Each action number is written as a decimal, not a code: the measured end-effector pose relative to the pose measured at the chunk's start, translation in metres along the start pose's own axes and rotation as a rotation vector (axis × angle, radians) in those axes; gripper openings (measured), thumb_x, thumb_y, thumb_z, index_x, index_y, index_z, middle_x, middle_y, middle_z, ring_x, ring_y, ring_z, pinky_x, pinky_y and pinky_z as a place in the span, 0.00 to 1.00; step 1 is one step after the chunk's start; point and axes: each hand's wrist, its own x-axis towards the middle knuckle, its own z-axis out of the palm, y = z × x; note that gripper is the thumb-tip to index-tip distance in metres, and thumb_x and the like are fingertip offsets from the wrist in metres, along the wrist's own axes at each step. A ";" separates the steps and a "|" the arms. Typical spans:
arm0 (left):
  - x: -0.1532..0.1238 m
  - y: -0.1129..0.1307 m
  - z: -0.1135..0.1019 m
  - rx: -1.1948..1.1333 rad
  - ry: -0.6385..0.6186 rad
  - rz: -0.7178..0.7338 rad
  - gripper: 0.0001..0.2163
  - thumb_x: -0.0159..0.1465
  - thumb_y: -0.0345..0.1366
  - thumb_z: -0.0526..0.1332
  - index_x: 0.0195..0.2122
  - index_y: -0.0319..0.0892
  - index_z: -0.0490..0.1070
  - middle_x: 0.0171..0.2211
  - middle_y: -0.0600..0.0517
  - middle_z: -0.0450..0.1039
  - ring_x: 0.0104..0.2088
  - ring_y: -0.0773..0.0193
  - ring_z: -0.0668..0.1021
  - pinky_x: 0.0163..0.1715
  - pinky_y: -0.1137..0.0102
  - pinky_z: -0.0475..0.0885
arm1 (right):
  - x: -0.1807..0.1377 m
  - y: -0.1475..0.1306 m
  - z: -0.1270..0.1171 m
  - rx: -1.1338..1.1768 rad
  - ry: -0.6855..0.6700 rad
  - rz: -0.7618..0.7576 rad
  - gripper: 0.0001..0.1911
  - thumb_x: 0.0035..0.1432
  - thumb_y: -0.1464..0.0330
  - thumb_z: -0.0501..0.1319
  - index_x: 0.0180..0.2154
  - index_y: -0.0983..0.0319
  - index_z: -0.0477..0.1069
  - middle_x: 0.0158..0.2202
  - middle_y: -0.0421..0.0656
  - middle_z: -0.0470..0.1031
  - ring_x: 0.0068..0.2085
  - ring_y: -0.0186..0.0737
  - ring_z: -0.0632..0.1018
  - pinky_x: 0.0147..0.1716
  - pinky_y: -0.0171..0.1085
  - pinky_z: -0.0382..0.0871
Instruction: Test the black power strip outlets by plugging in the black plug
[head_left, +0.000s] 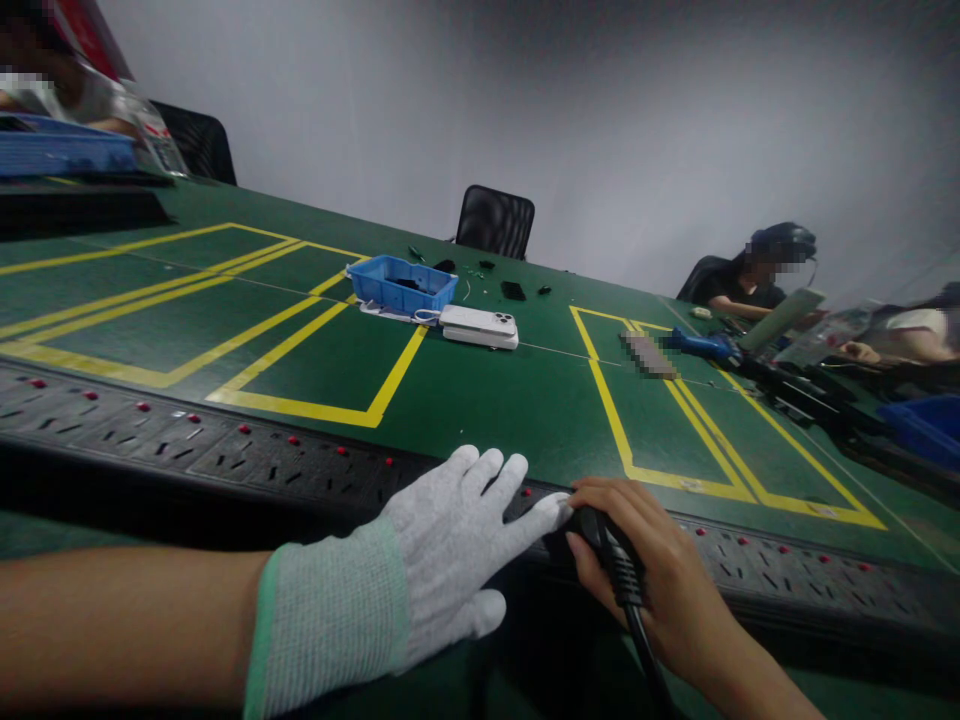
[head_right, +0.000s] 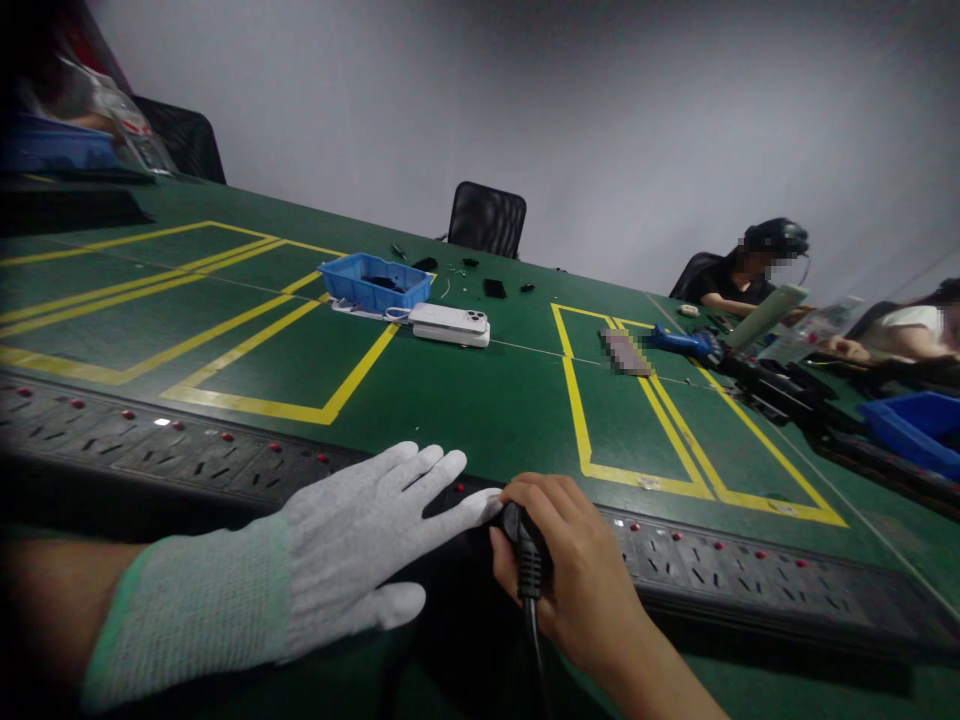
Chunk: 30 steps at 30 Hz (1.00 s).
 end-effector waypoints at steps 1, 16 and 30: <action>0.000 0.000 0.000 0.003 -0.001 -0.001 0.34 0.64 0.49 0.51 0.65 0.45 0.35 0.62 0.39 0.51 0.60 0.45 0.57 0.56 0.51 0.53 | 0.000 0.000 0.000 -0.003 0.000 0.002 0.11 0.56 0.73 0.55 0.42 0.59 0.65 0.42 0.45 0.71 0.44 0.41 0.72 0.43 0.42 0.68; 0.006 -0.001 0.014 0.009 0.003 -0.016 0.35 0.62 0.50 0.54 0.65 0.47 0.37 0.62 0.38 0.48 0.60 0.44 0.57 0.55 0.49 0.53 | 0.002 -0.001 0.001 -0.014 0.031 -0.008 0.10 0.56 0.72 0.55 0.41 0.59 0.66 0.41 0.45 0.72 0.43 0.42 0.73 0.42 0.42 0.69; 0.010 0.006 0.027 0.080 0.020 -0.046 0.38 0.60 0.45 0.58 0.65 0.45 0.36 0.62 0.37 0.48 0.60 0.42 0.56 0.56 0.45 0.50 | 0.001 0.000 0.007 -0.080 0.108 0.012 0.07 0.57 0.66 0.59 0.39 0.59 0.68 0.39 0.45 0.73 0.40 0.42 0.74 0.39 0.40 0.70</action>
